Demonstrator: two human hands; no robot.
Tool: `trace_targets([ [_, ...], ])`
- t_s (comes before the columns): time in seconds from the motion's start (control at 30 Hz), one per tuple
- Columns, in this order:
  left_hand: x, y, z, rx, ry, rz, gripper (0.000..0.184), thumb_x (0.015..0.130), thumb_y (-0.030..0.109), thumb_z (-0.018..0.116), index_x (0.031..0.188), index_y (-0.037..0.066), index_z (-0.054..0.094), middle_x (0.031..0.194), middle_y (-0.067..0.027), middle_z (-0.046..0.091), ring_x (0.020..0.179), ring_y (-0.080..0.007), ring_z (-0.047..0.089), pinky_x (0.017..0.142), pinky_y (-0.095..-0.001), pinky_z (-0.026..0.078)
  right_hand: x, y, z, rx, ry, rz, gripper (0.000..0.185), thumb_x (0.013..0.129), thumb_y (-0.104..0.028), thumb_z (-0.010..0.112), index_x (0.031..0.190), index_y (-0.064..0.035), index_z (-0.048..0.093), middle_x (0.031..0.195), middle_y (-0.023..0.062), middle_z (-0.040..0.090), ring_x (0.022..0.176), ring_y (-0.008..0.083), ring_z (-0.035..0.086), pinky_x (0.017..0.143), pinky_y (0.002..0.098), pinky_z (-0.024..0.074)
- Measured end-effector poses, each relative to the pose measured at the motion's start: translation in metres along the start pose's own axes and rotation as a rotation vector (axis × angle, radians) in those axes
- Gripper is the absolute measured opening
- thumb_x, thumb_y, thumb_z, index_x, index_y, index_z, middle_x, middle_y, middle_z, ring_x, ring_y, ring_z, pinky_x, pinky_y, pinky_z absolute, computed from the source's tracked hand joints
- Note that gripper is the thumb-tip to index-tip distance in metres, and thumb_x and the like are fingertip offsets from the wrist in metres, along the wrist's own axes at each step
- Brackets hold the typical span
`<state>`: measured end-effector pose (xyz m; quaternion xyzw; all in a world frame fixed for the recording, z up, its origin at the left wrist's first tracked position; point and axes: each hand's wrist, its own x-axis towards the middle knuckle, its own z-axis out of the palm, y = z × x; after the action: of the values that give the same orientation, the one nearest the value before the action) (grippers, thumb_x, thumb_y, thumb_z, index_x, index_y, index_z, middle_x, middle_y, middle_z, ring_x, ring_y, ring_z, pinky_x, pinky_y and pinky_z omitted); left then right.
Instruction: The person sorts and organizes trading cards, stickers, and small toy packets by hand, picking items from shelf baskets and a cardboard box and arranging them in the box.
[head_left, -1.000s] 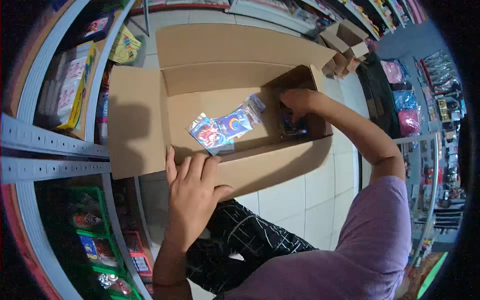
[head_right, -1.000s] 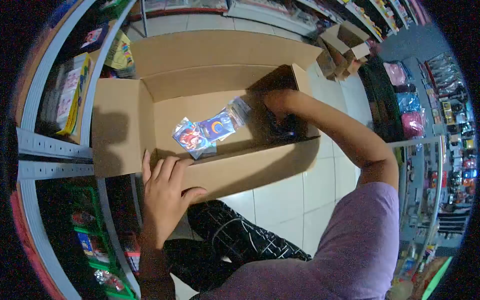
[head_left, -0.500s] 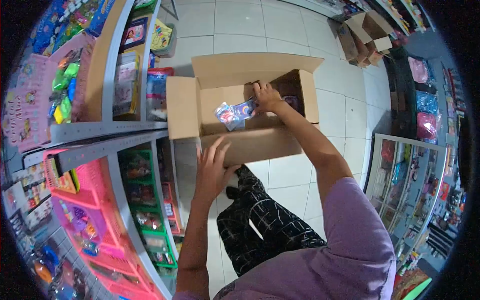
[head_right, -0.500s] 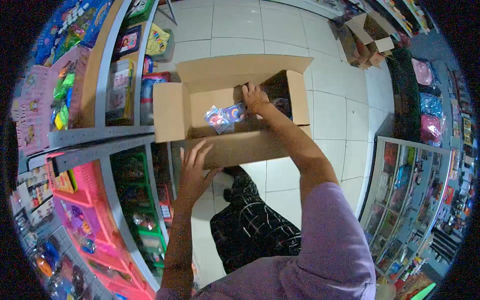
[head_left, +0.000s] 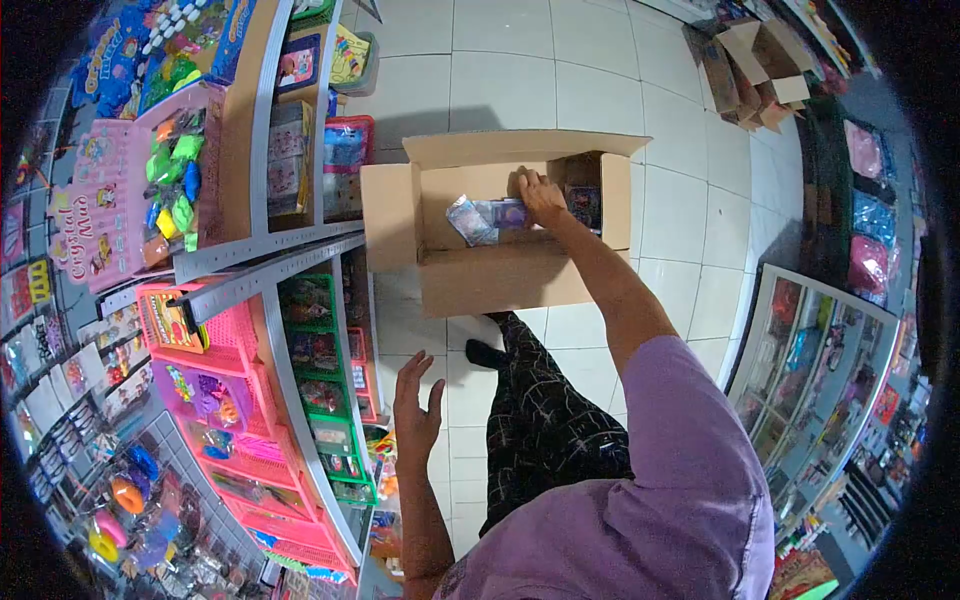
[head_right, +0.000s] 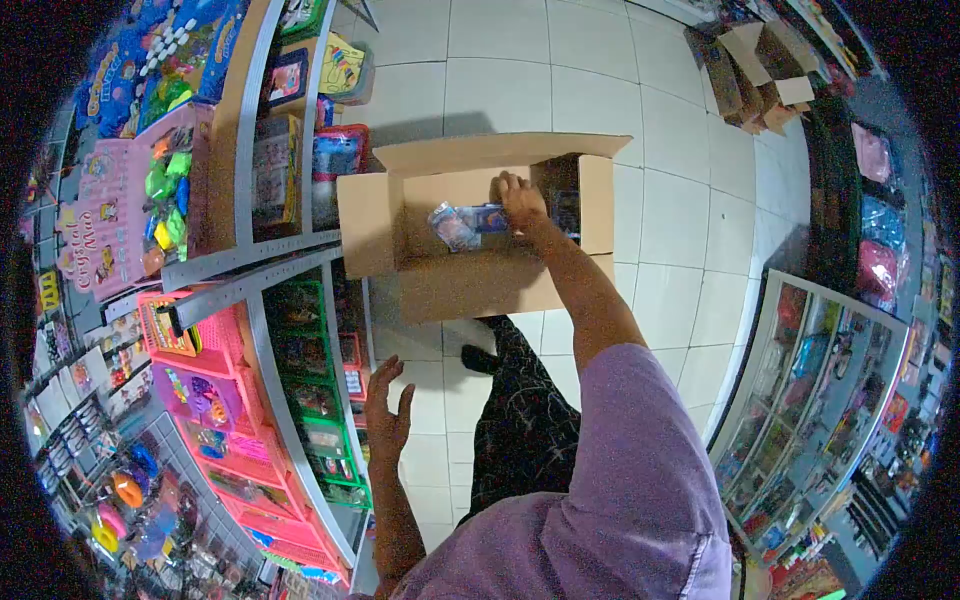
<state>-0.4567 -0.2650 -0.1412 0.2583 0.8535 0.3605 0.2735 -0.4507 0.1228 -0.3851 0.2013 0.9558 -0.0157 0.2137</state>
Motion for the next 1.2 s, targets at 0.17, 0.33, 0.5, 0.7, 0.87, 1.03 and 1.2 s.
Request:
trace_targets([
  [0.17,0.013,0.024,0.002,-0.114,-0.012,-0.075,0.033,0.085,0.004,0.060,0.118,0.001,0.052,0.123,-0.0172,0.053,0.114,-0.0322,0.052,0.096,-0.0389,0.043,-0.003,0.003,0.035,-0.013,-0.044,0.067,0.067,0.068,-0.035,0.077,0.120,-0.0057,0.048,0.124,0.0116,0.047,0.113,0.0299,0.050,0.085,0.0395,0.0500],
  [0.33,0.021,0.036,-0.004,-0.126,-0.031,-0.095,0.033,0.087,0.005,0.058,0.119,0.001,0.052,0.120,-0.0169,0.055,0.110,-0.0306,0.055,0.094,-0.0381,0.045,-0.031,-0.018,0.012,-0.015,-0.030,0.090,0.035,0.086,-0.022,0.054,0.118,-0.0078,0.055,0.124,0.0116,0.053,0.106,0.0284,0.056,0.080,0.0383,0.0516],
  [0.5,0.032,0.037,-0.010,-0.129,-0.038,-0.087,0.033,0.087,0.005,0.058,0.120,0.001,0.051,0.118,-0.0169,0.056,0.108,-0.0302,0.056,0.093,-0.0378,0.045,-0.039,-0.023,-0.021,0.631,-0.135,0.287,0.039,0.084,-0.024,0.063,0.115,-0.0023,0.055,0.106,0.0147,0.063,0.095,0.0286,0.063,0.080,0.0402,0.0516],
  [0.7,0.046,0.037,-0.003,-0.149,-0.033,-0.077,0.032,0.087,0.005,0.058,0.119,0.002,0.052,0.118,-0.0173,0.056,0.109,-0.0308,0.056,0.094,-0.0384,0.044,-0.015,-0.074,0.048,1.645,-0.003,0.497,0.068,0.061,-0.032,0.086,0.109,0.0021,0.053,0.100,0.0151,0.066,0.094,0.0264,0.064,0.076,0.0366,0.0528],
  [0.87,0.088,0.030,0.014,-0.081,-0.009,0.069,0.031,0.086,0.004,0.058,0.117,0.002,0.052,0.121,-0.0182,0.054,0.114,-0.0342,0.052,0.097,-0.0391,0.041,0.036,-0.117,0.106,0.831,-0.015,0.775,0.078,0.054,-0.046,0.086,0.108,-0.0003,0.052,0.103,0.0111,0.059,0.089,0.0252,0.062,0.069,0.0347,0.0539],
  [1.03,0.130,0.027,0.029,-0.112,-0.049,0.165,0.031,0.087,0.006,0.057,0.118,0.001,0.052,0.119,-0.0189,0.054,0.115,-0.0358,0.049,0.098,-0.0395,0.039,0.040,-0.150,0.068,0.389,0.133,1.012,0.075,0.053,-0.051,0.081,0.100,-0.0012,0.050,0.097,0.0128,0.053,0.080,0.0250,0.061,0.062,0.0343,0.0531],
  [1.2,0.130,0.040,0.035,-0.087,-0.067,0.128,0.030,0.089,0.010,0.056,0.118,0.002,0.053,0.121,-0.0160,0.055,0.115,-0.0329,0.051,0.101,-0.0392,0.037,0.031,-0.153,0.041,0.827,0.136,0.999,0.071,0.061,-0.046,0.079,0.104,-0.0003,0.046,0.096,0.0162,0.058,0.094,0.0305,0.060,0.077,0.0400,0.0501],
])
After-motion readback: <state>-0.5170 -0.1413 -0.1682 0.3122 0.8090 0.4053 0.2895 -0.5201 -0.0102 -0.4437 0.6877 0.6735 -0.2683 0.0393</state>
